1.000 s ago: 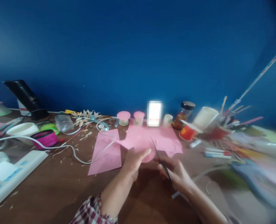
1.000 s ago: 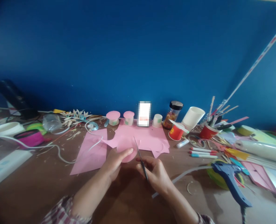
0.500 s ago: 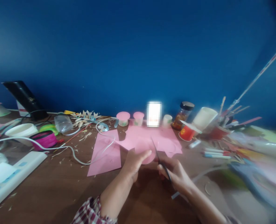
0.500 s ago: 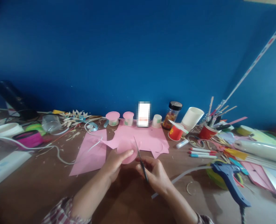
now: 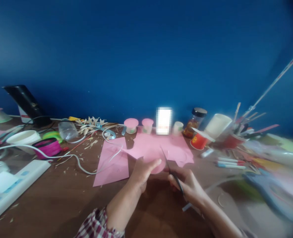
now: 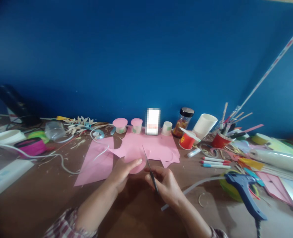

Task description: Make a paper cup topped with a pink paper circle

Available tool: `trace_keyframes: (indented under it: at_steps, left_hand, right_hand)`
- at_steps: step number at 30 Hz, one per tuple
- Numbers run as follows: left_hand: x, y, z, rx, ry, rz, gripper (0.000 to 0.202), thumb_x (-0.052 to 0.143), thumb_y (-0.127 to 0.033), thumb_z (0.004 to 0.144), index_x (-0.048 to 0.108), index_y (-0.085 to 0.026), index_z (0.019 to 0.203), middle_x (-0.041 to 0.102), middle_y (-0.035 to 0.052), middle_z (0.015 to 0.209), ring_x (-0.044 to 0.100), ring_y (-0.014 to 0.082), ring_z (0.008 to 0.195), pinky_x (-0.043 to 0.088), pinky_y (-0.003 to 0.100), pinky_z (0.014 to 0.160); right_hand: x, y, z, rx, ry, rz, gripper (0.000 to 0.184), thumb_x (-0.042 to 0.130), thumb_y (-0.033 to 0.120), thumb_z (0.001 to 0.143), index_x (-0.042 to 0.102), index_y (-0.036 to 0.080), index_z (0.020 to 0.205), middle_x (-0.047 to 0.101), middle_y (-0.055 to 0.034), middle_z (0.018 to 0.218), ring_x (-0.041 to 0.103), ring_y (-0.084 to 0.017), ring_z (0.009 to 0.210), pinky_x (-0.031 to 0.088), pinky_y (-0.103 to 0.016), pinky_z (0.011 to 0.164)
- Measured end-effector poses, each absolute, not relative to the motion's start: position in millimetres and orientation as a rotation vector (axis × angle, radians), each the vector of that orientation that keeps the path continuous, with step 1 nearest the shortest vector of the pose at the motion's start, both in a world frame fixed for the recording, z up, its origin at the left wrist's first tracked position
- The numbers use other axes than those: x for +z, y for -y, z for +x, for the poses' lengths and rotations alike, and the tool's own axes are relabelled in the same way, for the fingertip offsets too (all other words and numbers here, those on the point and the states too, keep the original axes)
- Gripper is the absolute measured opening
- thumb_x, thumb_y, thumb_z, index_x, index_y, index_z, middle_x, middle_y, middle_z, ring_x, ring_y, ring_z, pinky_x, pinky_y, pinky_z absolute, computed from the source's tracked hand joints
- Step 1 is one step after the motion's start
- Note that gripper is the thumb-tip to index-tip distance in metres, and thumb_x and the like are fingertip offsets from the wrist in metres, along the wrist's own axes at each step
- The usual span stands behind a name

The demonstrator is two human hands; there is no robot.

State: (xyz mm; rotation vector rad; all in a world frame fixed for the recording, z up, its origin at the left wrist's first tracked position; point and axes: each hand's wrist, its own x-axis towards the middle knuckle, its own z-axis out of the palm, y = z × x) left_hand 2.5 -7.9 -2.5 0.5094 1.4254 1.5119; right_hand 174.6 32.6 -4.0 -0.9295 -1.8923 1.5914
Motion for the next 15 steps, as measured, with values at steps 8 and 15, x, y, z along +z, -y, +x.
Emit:
trace_keyframes:
  at_steps: [8,15]
  left_hand:
    - [-2.9,7.0,2.5,1.519,-1.397,0.526,0.048,0.085,-0.033,0.056,0.073,-0.010,0.096,0.076,0.0145,0.093,0.070,0.0315,0.093,0.053,0.040,0.083]
    - [-5.2,7.7,1.8,1.506,-1.362,0.589,0.047,0.084,-0.034,0.055,0.075,-0.009,0.094,0.076,0.0153,0.092,0.070,0.0314,0.090,0.053,0.040,0.081]
  right_hand:
    - [-10.5,-34.5,176.7,1.610,1.882,-0.909,0.054,0.067,0.052,0.081,0.067,0.007,0.110,0.051,0.0028,0.057,0.046,-0.010,0.051,0.036,-0.023,0.050]
    - [-4.3,-32.0,176.5,1.613,1.894,-0.921,0.056,0.067,0.056,0.079,0.067,0.008,0.108,0.053,0.0023,0.058,0.048,-0.011,0.052,0.037,-0.023,0.051]
